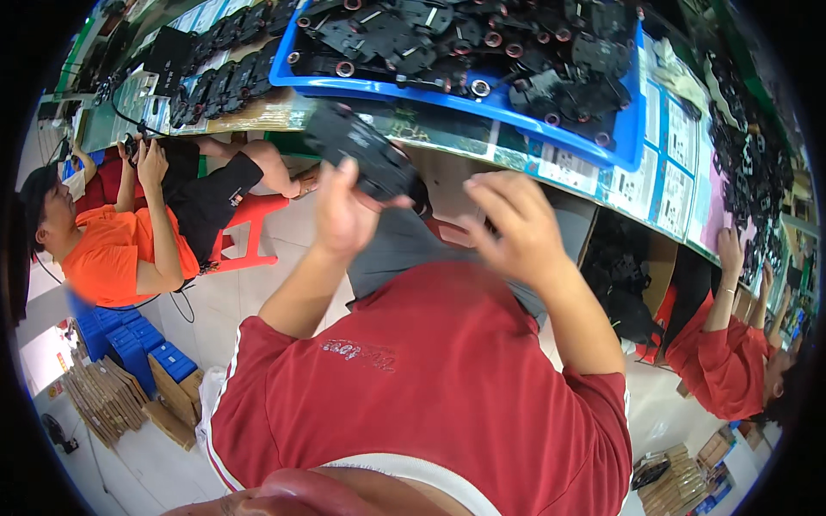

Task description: The person assembles toy car chassis by hand, picking up car bases and components from the workbench and tray, pressing the pieces together, turning the wheels, and placing the chassis on the table.

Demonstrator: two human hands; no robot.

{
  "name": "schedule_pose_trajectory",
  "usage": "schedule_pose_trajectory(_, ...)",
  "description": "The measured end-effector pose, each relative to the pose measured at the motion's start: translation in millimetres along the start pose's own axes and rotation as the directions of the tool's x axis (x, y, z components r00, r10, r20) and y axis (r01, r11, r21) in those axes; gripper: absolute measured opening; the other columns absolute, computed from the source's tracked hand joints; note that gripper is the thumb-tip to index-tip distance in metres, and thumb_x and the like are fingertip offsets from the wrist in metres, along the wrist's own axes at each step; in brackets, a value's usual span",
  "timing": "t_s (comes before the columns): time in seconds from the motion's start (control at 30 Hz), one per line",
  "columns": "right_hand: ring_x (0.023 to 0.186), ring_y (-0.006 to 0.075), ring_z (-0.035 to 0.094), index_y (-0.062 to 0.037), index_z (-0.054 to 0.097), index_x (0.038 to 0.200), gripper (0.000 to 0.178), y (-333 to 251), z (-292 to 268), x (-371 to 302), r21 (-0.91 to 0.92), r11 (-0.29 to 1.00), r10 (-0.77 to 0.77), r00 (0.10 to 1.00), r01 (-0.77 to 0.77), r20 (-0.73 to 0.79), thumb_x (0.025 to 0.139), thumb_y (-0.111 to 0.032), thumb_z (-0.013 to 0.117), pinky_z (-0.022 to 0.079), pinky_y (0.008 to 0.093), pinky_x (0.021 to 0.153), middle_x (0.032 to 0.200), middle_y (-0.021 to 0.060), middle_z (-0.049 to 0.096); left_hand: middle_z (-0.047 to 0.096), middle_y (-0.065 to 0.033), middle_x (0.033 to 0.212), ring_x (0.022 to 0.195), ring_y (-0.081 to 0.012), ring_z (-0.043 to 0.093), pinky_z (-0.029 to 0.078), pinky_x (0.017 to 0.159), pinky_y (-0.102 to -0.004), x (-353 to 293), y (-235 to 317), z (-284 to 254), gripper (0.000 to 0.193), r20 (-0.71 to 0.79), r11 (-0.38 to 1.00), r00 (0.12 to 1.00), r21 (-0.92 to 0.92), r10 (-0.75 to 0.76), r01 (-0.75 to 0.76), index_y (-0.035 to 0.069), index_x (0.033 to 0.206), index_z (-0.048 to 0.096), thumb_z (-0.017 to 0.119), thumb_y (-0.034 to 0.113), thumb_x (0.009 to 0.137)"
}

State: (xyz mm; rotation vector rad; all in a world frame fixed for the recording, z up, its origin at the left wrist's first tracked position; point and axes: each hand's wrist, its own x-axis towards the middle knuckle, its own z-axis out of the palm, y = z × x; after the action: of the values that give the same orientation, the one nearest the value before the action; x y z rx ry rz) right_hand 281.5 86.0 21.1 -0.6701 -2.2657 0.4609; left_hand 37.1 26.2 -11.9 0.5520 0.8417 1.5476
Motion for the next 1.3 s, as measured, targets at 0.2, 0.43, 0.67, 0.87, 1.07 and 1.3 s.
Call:
schedule_pose_trajectory(0.2,0.076,0.0301,0.063,-0.0039,0.068,0.090,0.015,99.7,45.0,-17.7,-0.318,0.943,0.073,0.992,-0.102,-0.102,0.077,-0.006,0.075,0.050,0.0412,0.070,0.087,0.0105,0.064,0.064,-0.0128,0.117,0.097,-0.0247,0.069,0.064,0.071,-0.0406,94.2,124.1,-82.6,0.032,-0.170,0.864,0.954,0.485,0.248,-0.138,0.002,0.128,0.047,0.056,0.009,0.098)
schedule_pose_trajectory(0.43,0.077,0.0306,0.062,-0.0064,0.070,0.090,0.011,97.5,60.6,-12.2,-0.483,0.870,0.079,0.995,-0.102,-0.067,0.079,-0.009,0.072,0.049,0.0420,0.075,0.082,0.0098,0.061,0.070,-0.0106,0.103,0.079,-0.0183,0.068,0.059,0.061,-0.0290,248.5,245.9,-217.8,0.046,-0.259,0.687,0.876,0.719,0.408,-0.107,-0.004,0.125,0.057,0.076,0.015,0.088)
schedule_pose_trajectory(0.67,0.075,0.0307,0.062,-0.0066,0.071,0.093,0.019,99.5,60.2,-11.9,-0.533,0.840,0.082,0.995,-0.095,-0.048,0.074,-0.009,0.072,0.049,0.0417,0.073,0.086,0.0104,0.063,0.065,-0.0120,0.106,0.076,-0.0161,0.064,0.057,0.064,-0.0252,383.0,305.1,-297.1,0.065,-0.401,0.652,0.801,0.758,0.444,0.018,-0.014,0.134,0.048,0.079,0.022,0.090)
schedule_pose_trajectory(0.87,0.088,0.0350,0.065,-0.0014,0.072,0.098,0.023,97.7,54.7,-17.7,-0.586,0.803,0.119,0.993,-0.106,-0.016,0.076,-0.008,0.066,0.051,0.0444,0.083,0.099,0.0162,0.069,0.074,-0.0145,0.094,0.059,-0.0154,0.062,0.053,0.052,-0.0273,449.9,291.5,-322.4,0.057,-0.469,0.561,0.642,0.824,0.606,0.072,-0.015,0.117,0.061,0.077,0.033,0.091)
schedule_pose_trajectory(1.07,0.102,0.0396,0.065,0.0035,0.070,0.101,0.026,99.0,63.2,-12.4,-0.537,0.839,0.117,0.993,-0.090,0.016,0.078,-0.006,0.063,0.047,0.0490,0.098,0.111,0.0229,0.069,0.076,-0.0060,0.084,0.072,-0.0144,0.072,0.051,0.064,-0.0274,467.1,334.2,-376.0,0.052,-0.487,0.209,0.668,0.866,0.562,0.455,-0.009,0.110,0.069,0.065,0.041,0.097)
schedule_pose_trajectory(1.3,0.099,0.0389,0.066,0.0040,0.070,0.103,0.027,97.1,60.8,-13.8,-0.543,0.831,0.161,0.987,-0.121,0.026,0.078,-0.005,0.063,0.048,0.0479,0.095,0.109,0.0217,0.069,0.069,-0.0258,0.118,0.115,-0.0416,0.065,0.050,0.099,-0.0437,449.5,304.6,-336.9,0.047,-0.173,-0.296,0.724,0.831,0.668,0.471,-0.003,0.114,0.072,0.064,0.037,0.091)
